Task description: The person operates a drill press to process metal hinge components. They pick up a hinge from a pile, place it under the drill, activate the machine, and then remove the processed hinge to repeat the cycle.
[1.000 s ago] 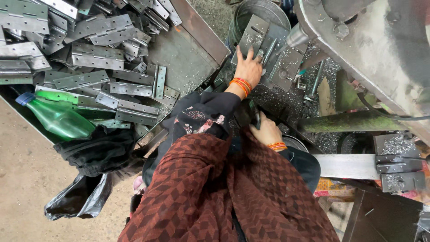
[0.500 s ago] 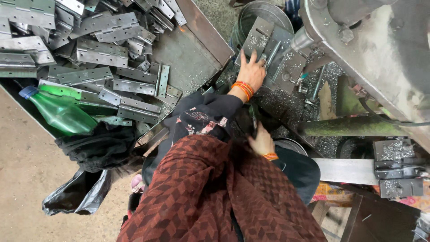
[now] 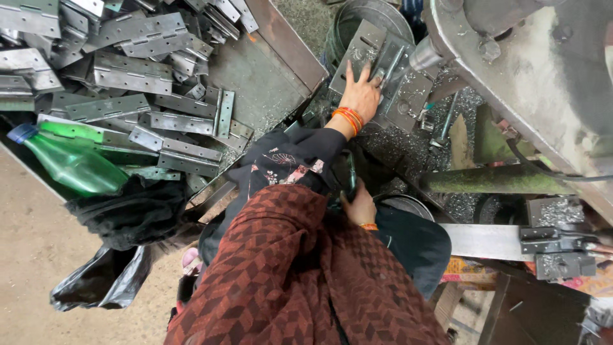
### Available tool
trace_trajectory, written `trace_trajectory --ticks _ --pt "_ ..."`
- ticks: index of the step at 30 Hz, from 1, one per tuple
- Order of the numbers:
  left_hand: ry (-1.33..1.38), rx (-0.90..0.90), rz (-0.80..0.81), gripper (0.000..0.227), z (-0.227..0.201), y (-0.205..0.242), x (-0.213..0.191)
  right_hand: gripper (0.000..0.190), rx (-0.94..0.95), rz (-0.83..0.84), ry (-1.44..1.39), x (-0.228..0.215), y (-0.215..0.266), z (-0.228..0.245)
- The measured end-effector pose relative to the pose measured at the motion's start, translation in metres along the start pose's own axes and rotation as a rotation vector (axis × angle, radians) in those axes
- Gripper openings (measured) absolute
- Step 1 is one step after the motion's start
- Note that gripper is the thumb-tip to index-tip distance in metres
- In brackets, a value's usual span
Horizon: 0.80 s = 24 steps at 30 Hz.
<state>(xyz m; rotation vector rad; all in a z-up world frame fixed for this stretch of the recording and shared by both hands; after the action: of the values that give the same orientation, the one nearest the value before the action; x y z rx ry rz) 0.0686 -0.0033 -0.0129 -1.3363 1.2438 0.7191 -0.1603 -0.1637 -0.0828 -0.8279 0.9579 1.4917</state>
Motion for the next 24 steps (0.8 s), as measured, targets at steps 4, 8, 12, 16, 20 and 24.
trace_trajectory --ticks 4,8,12,16,20,24 --pt "-0.019 0.015 -0.012 0.039 -0.007 0.022 -0.014 0.074 0.03 0.085 0.037 -0.003 -0.003 -0.004" --pt "-0.029 -0.005 0.217 0.038 -0.002 0.023 -0.019 0.075 -0.073 0.136 0.166 -0.039 -0.027 0.01" --pt "-0.054 -0.028 0.106 0.043 -0.002 -0.001 -0.014 0.069 -0.031 0.214 0.252 -0.069 -0.045 0.017" --pt "-0.061 -0.053 0.059 0.045 0.002 -0.017 -0.005 0.074 -0.064 0.149 0.248 -0.059 -0.037 0.026" --pt "-0.044 -0.026 0.156 0.04 0.005 -0.018 -0.002 0.07 -0.008 0.027 0.119 -0.042 -0.015 0.024" --pt "-0.025 -0.026 0.124 0.04 -0.001 -0.015 -0.011 0.074 -0.008 0.101 0.158 -0.044 -0.013 0.023"
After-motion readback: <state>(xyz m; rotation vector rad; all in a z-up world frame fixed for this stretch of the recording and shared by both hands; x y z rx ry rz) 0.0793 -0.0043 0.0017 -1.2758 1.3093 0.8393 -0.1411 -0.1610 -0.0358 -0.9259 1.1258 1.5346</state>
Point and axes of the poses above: each hand's wrist, its own y-axis away from the middle knuckle, its own x-axis out of the palm, z = x × y, the point moved 3 cm from there along -y, towards the middle knuckle, and after that the axes turned 1 degree about -y, right-handed, at the moved point
